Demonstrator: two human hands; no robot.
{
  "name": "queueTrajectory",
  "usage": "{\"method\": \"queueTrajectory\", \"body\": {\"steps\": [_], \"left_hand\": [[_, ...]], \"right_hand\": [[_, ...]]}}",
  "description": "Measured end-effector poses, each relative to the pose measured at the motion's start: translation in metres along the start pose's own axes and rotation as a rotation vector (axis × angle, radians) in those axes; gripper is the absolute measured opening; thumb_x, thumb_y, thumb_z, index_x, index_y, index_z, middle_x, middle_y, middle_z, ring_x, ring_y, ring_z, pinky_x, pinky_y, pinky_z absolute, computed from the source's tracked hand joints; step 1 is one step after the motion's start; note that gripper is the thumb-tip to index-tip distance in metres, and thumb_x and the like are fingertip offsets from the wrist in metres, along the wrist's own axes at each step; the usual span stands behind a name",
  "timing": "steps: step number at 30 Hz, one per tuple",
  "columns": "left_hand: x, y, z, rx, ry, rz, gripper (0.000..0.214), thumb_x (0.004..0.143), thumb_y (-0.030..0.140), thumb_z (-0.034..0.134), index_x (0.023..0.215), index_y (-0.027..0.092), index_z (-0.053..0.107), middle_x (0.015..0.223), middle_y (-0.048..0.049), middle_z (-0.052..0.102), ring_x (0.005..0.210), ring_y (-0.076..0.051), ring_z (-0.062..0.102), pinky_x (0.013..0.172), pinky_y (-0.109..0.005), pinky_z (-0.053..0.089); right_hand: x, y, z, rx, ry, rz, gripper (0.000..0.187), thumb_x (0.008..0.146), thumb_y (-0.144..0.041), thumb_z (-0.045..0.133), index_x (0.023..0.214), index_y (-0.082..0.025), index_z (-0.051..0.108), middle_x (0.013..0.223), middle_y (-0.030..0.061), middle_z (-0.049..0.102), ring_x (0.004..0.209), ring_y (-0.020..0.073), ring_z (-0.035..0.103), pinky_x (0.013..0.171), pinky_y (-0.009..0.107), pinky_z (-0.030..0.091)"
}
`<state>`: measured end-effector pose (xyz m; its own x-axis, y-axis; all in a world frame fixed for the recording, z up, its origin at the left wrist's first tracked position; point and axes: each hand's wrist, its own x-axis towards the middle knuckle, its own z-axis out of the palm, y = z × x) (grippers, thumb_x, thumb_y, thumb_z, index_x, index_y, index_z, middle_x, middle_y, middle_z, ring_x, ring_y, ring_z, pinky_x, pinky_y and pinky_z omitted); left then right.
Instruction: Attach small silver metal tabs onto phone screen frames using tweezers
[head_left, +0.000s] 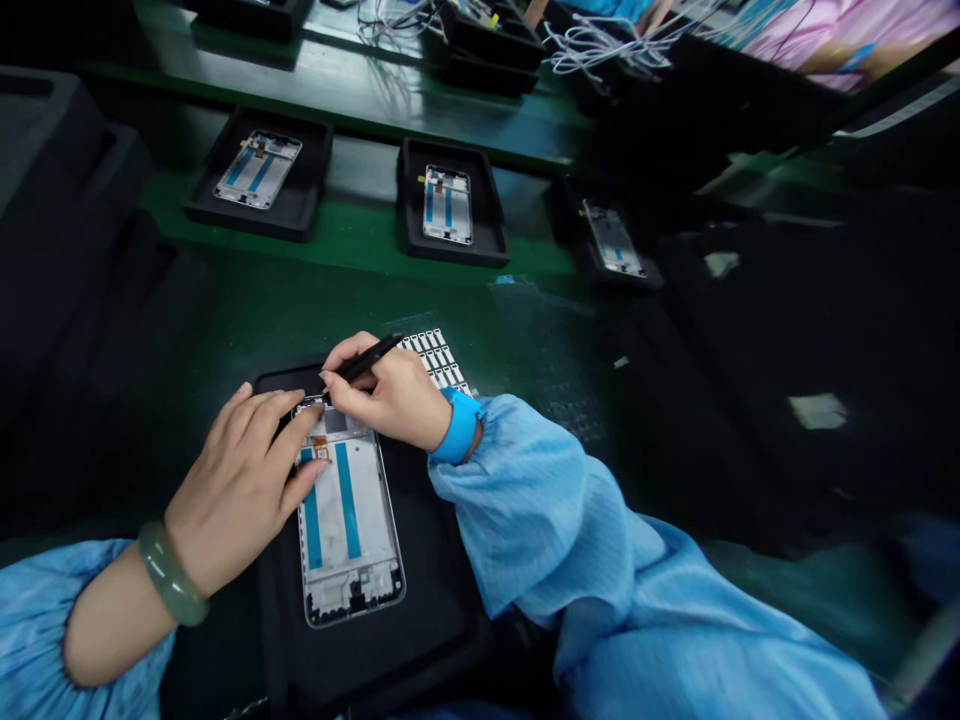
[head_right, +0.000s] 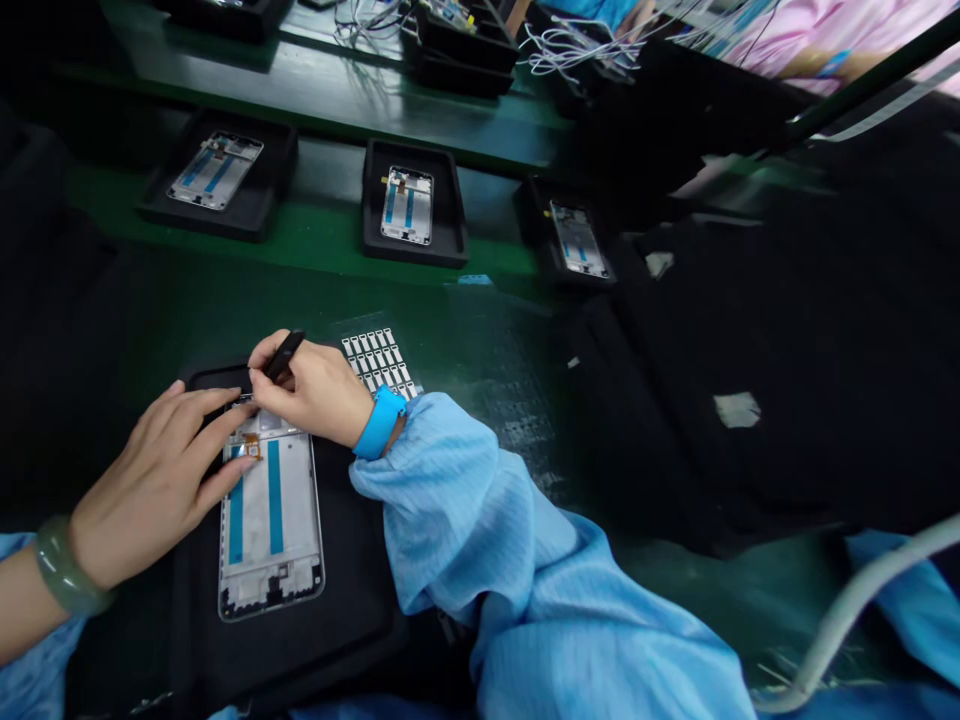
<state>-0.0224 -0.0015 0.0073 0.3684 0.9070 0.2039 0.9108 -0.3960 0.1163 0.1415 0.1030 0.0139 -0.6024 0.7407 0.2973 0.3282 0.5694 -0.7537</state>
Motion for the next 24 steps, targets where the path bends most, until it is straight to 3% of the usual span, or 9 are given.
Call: {"method": "queueTrajectory", "body": {"steps": [5, 9, 11, 15, 17, 20, 22, 24], "left_hand": [[0.002, -0.002, 0.0, -0.002, -0.009, 0.007, 0.042, 0.085, 0.036, 0.048, 0.122, 0.015, 0.048, 0.12, -0.0126, 0.053, 0.114, -0.027, 0.046, 0.103, -0.051, 0.032], [0.004, -0.002, -0.002, 0.006, -0.028, 0.02, 0.04, 0.085, 0.036, 0.047, 0.119, 0.015, 0.05, 0.117, -0.0119, 0.055, 0.109, -0.026, 0.049, 0.103, -0.051, 0.032], [0.003, -0.002, -0.004, 0.016, -0.034, 0.027, 0.039, 0.085, 0.035, 0.047, 0.119, 0.015, 0.051, 0.118, -0.012, 0.055, 0.11, -0.026, 0.05, 0.103, -0.051, 0.032], [0.008, -0.001, -0.013, -0.021, -0.072, 0.007, 0.039, 0.086, 0.039, 0.045, 0.118, 0.018, 0.051, 0.117, -0.011, 0.057, 0.109, -0.026, 0.052, 0.102, -0.05, 0.033], [0.024, -0.003, -0.017, -0.068, -0.099, -0.103, 0.041, 0.087, 0.041, 0.041, 0.117, 0.015, 0.05, 0.108, -0.0111, 0.061, 0.102, -0.024, 0.057, 0.095, -0.044, 0.041], [0.069, -0.017, -0.016, 0.013, -0.074, -0.343, 0.04, 0.088, 0.034, 0.037, 0.119, 0.011, 0.048, 0.111, -0.0144, 0.059, 0.102, -0.026, 0.057, 0.087, -0.04, 0.046], [0.107, -0.036, -0.009, 0.084, -0.015, -0.415, 0.042, 0.086, 0.023, 0.036, 0.125, 0.01, 0.043, 0.134, -0.0183, 0.043, 0.125, -0.031, 0.038, 0.101, -0.049, 0.032], [0.141, -0.061, 0.001, 0.122, 0.025, -0.512, 0.046, 0.085, 0.011, 0.026, 0.129, 0.008, 0.039, 0.14, -0.0219, 0.033, 0.132, -0.033, 0.026, 0.103, -0.06, 0.019]], "right_hand": [[-0.001, 0.002, 0.005, -0.088, 0.013, -0.131, 0.008, 0.081, -0.021, 0.048, 0.084, -0.017, 0.055, 0.083, 0.0021, 0.062, 0.073, 0.0106, 0.059, 0.069, 0.021, 0.046], [0.0, 0.0, 0.005, -0.088, -0.076, -0.176, 0.009, 0.081, -0.019, 0.046, 0.085, -0.017, 0.054, 0.084, 0.0024, 0.061, 0.073, 0.0105, 0.058, 0.068, 0.021, 0.045], [0.002, 0.0, -0.002, -0.08, -0.077, -0.189, 0.009, 0.083, -0.02, 0.046, 0.085, -0.016, 0.055, 0.083, 0.0024, 0.061, 0.074, 0.0107, 0.058, 0.068, 0.022, 0.045], [0.008, 0.006, -0.033, -0.197, 0.089, -0.099, 0.019, 0.09, -0.025, 0.04, 0.092, -0.015, 0.056, 0.09, 0.0047, 0.062, 0.084, 0.0134, 0.057, 0.076, 0.026, 0.045], [0.009, 0.012, -0.045, -0.383, 0.033, -0.064, 0.022, 0.091, -0.025, 0.039, 0.101, -0.016, 0.057, 0.102, 0.0064, 0.061, 0.096, 0.0173, 0.054, 0.081, 0.03, 0.044], [0.009, 0.021, -0.046, -0.636, -0.26, -0.022, 0.027, 0.089, -0.028, 0.045, 0.111, -0.018, 0.057, 0.108, 0.0075, 0.059, 0.098, 0.0209, 0.052, 0.078, 0.032, 0.044], [0.009, 0.023, -0.041, -0.737, -0.382, -0.021, 0.027, 0.09, -0.028, 0.045, 0.11, -0.017, 0.059, 0.106, 0.0084, 0.059, 0.096, 0.0205, 0.053, 0.076, 0.031, 0.044], [0.011, 0.023, -0.042, -0.793, -0.415, -0.044, 0.026, 0.091, -0.028, 0.043, 0.107, -0.017, 0.06, 0.105, 0.0086, 0.058, 0.096, 0.02, 0.053, 0.074, 0.029, 0.044]]}}
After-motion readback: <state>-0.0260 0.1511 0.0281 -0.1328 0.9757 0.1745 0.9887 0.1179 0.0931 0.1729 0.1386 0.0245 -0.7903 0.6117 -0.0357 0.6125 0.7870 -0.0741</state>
